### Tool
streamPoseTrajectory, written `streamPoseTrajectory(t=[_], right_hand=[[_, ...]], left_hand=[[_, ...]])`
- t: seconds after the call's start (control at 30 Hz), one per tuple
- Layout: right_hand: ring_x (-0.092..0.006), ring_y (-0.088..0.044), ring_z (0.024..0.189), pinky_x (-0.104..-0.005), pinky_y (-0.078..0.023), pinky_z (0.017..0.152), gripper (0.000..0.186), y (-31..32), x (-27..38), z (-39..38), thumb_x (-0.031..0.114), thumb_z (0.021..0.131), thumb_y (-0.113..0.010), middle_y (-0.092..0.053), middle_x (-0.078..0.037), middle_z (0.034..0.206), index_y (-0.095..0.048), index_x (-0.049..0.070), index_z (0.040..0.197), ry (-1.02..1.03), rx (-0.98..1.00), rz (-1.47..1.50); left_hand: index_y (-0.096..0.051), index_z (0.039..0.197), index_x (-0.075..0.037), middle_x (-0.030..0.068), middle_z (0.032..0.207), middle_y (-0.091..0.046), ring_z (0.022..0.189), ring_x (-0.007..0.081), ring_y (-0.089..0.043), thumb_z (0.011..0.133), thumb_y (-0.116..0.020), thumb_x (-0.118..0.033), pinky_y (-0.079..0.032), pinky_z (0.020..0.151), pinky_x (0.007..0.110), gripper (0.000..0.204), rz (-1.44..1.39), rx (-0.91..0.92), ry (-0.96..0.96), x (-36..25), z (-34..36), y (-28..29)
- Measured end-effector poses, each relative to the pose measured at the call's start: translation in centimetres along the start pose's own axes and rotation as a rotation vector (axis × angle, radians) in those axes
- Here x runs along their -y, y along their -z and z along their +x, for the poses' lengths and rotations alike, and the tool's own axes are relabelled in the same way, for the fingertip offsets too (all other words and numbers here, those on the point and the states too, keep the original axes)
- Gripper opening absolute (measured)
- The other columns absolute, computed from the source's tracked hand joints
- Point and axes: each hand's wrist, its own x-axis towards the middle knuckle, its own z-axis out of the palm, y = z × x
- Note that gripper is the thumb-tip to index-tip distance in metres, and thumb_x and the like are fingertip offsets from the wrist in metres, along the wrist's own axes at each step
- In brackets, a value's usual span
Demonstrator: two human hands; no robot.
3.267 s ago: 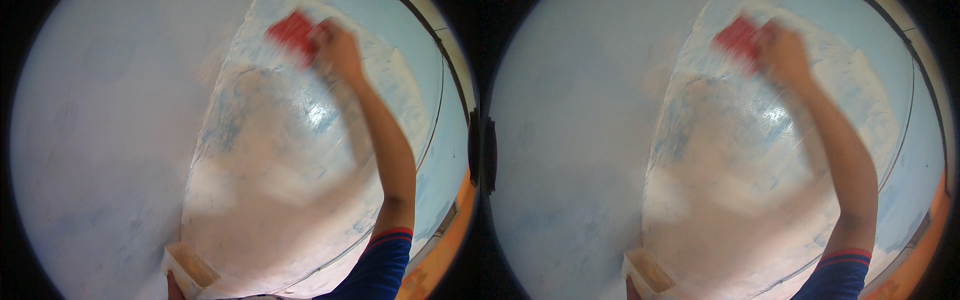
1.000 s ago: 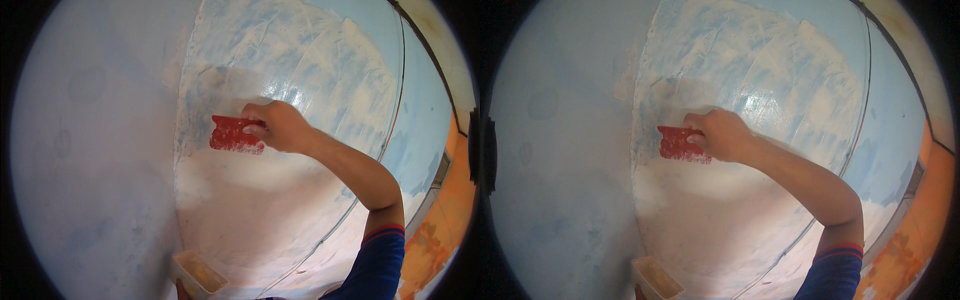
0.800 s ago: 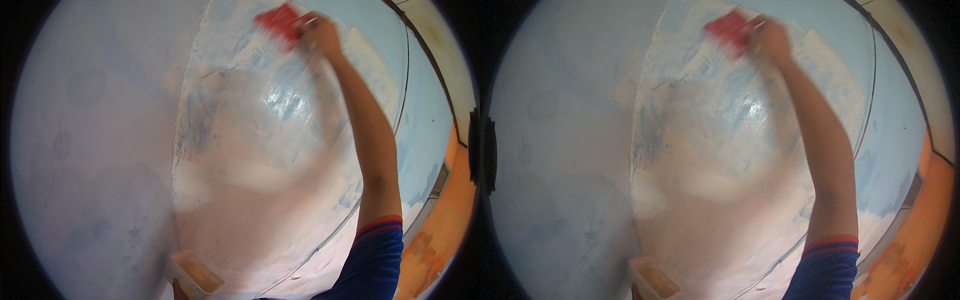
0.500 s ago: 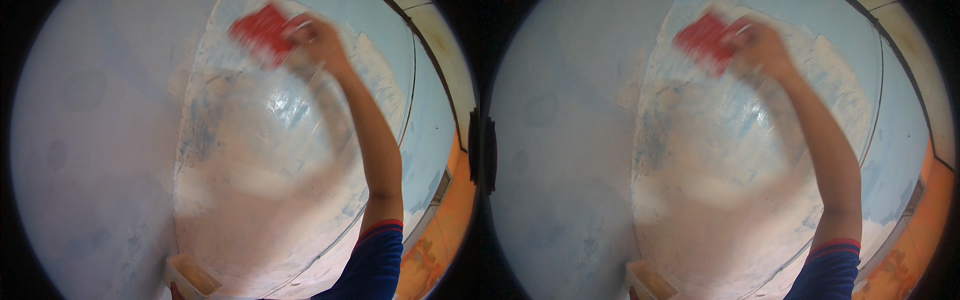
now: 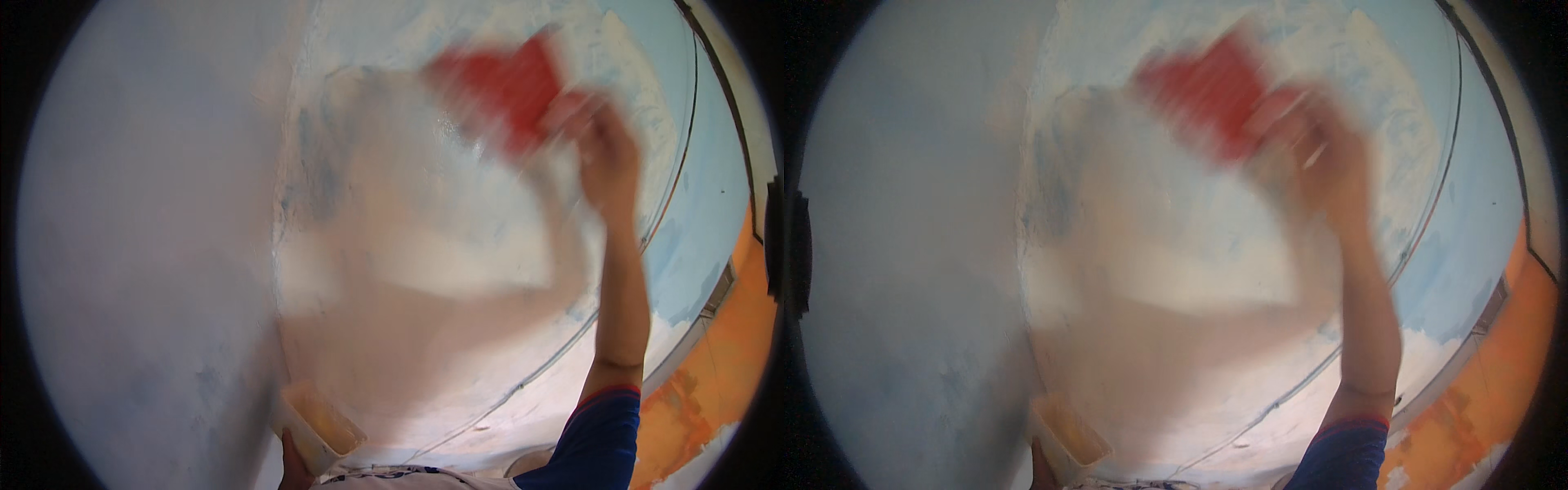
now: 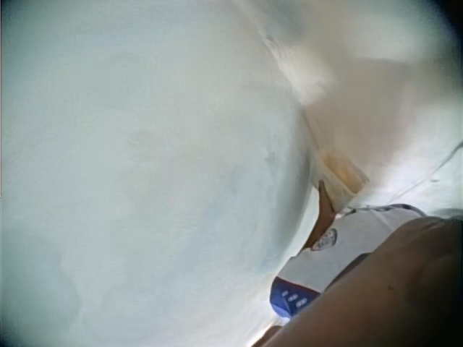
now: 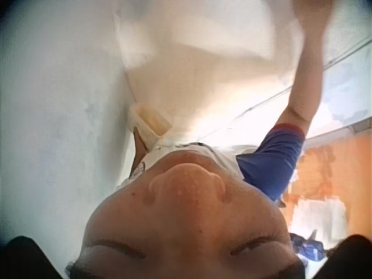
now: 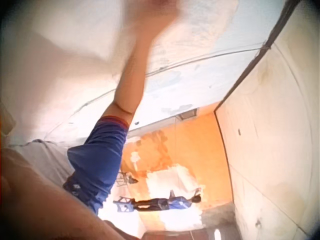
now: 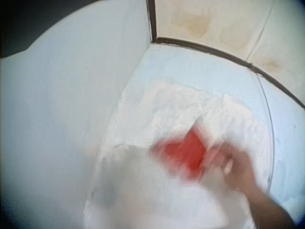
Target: The person applies plaster to a wall using a putty knife, dipping the tool into a container of plaster between applications.
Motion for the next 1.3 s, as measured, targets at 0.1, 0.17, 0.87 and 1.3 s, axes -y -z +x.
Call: streamPoseTrajectory(t=[0.1, 0.17, 0.87, 1.3], right_hand=[[-0.0264, -0.070, 0.087, -0.0394, -0.056, 0.072, 0.034, -6.4, 2.3, -13.7, 0.006, 0.079, -0.078, -0.071, -0.007, 0.092, -0.070, 0.015, 0.110, 0.240, 0.717, -0.360], [-0.0241, -0.071, 0.087, -0.0402, -0.056, 0.069, 0.031, -5.7, 1.6, -14.9, 0.011, 0.083, -0.076, -0.072, -0.006, 0.094, -0.070, 0.019, 0.113, 0.161, 0.756, -0.384], [-0.0282, -0.073, 0.075, -0.0371, -0.058, 0.067, 0.023, 0.0, -3.8, -10.0, 0.014, 0.091, -0.075, -0.074, -0.013, 0.092, -0.070, 0.012, 0.113, 0.027, 0.444, -0.192], [-0.0316, -0.075, 0.088, -0.0427, -0.057, 0.081, 0.029, 9.0, -3.9, -2.6, 0.035, 0.098, -0.065, -0.077, -0.015, 0.097, -0.073, 0.011, 0.112, -0.063, -0.124, -0.240]], left_hand=[[-0.032, 0.157, -0.015, 0.0135, 0.149, -0.050, 0.136, 0.0353, -0.051, 0.105, -0.030, -0.064, -0.043, 0.112, 0.054, 0.072, -0.021, -0.008, 0.113, -0.7, -0.6, -0.7], [-0.032, 0.157, -0.015, 0.0135, 0.149, -0.050, 0.136, 0.0353, -0.051, 0.105, -0.030, -0.065, -0.043, 0.112, 0.054, 0.072, -0.020, -0.001, 0.101, -0.3, -0.7, -0.7], [-0.032, 0.158, -0.015, 0.0134, 0.149, -0.050, 0.136, 0.0356, -0.050, 0.105, -0.029, -0.066, -0.044, 0.112, 0.054, 0.073, -0.010, 0.080, 0.128, 2.8, 0.6, -3.0], [-0.032, 0.158, -0.017, 0.0129, 0.152, -0.048, 0.137, 0.0361, -0.049, 0.103, -0.029, -0.070, -0.044, 0.112, 0.054, 0.077, -0.066, 0.089, 0.183, 4.4, -1.1, -4.1]])
